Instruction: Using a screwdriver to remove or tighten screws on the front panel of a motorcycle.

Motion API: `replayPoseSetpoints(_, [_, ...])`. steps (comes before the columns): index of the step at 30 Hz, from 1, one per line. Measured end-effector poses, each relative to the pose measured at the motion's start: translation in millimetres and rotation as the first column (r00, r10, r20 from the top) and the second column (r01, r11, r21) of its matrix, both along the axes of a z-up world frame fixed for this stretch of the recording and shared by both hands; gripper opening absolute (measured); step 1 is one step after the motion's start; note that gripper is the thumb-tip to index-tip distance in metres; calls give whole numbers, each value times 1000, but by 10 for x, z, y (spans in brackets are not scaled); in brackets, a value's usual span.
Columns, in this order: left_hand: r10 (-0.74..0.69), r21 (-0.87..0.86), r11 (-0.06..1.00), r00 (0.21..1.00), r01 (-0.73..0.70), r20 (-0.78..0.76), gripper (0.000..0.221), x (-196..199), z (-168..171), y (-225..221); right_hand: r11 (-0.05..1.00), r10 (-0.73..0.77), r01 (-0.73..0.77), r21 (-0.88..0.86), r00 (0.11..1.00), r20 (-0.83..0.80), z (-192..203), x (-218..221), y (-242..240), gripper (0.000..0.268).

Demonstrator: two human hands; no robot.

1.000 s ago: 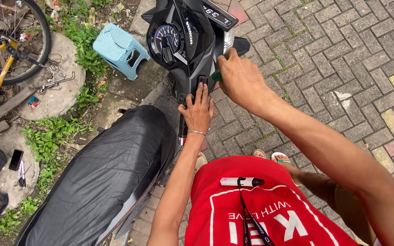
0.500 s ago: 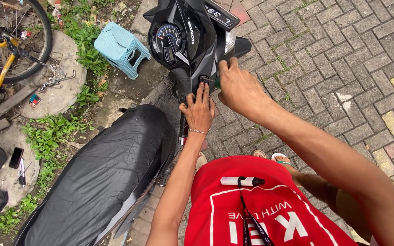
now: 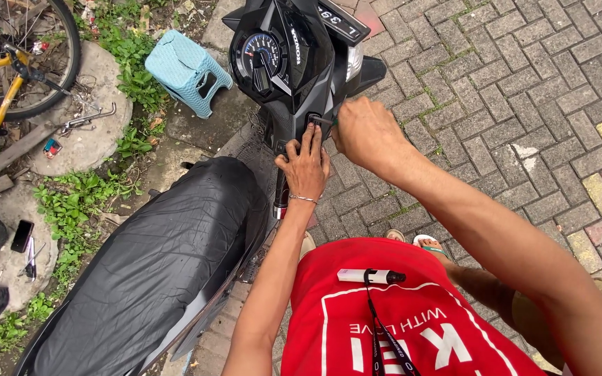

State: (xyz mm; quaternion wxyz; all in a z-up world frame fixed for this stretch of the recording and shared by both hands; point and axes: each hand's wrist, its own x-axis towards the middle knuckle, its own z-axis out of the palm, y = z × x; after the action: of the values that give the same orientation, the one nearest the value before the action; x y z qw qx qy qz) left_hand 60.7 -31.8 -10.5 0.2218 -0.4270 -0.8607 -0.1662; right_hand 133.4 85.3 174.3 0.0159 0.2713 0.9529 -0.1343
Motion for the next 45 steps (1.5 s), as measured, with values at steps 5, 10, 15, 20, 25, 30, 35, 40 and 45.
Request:
replayPoseSetpoints(5, [-11, 14, 1000, 999, 10, 38, 47, -42, 44, -4, 997, -1, 4, -79, 999, 44, 163, -57, -115, 63])
replayPoseSetpoints(10, [-79, 259, 966, 969, 17, 233, 44, -249, 113, 45, 1000, 6, -6, -15, 1000, 13, 107, -92, -33, 45])
replayPoseSetpoints(15, [-347, 384, 887, 919, 257, 186, 30, -440, 195, 262, 1000, 5, -5, 10, 1000, -27, -133, -173, -11, 44])
replayPoseSetpoints(20, [-508, 445, 797, 852, 409, 128, 21, -552, 12, 364, 1000, -14, 14, -3, 998, -55, 96, -141, -57, 42])
replayPoseSetpoints(25, [-548, 388, 802, 817, 454, 178, 15, -571, 223, 297, 983, 127, -146, 108, 977, 170, 561, 47, -261, 43])
replayPoseSetpoints(30, [-466, 334, 861, 857, 383, 218, 18, -541, 364, 222, 928, 186, -252, 273, 952, 243, 52, 20, -79, 29])
replayPoseSetpoints(35, [-206, 211, 964, 952, 159, 226, 23, -545, 267, 11, 973, 168, -193, 131, 969, 179, 199, 24, -29, 26])
replayPoseSetpoints(40, [-206, 134, 974, 965, 185, 165, 42, -295, 209, -51, 998, 60, -57, -31, 993, 98, 452, -32, -38, 36])
replayPoseSetpoints(45, [-140, 60, 988, 990, 139, 13, 42, -230, 6, -88, 997, 81, -81, -9, 975, 205, 561, 14, -138, 44])
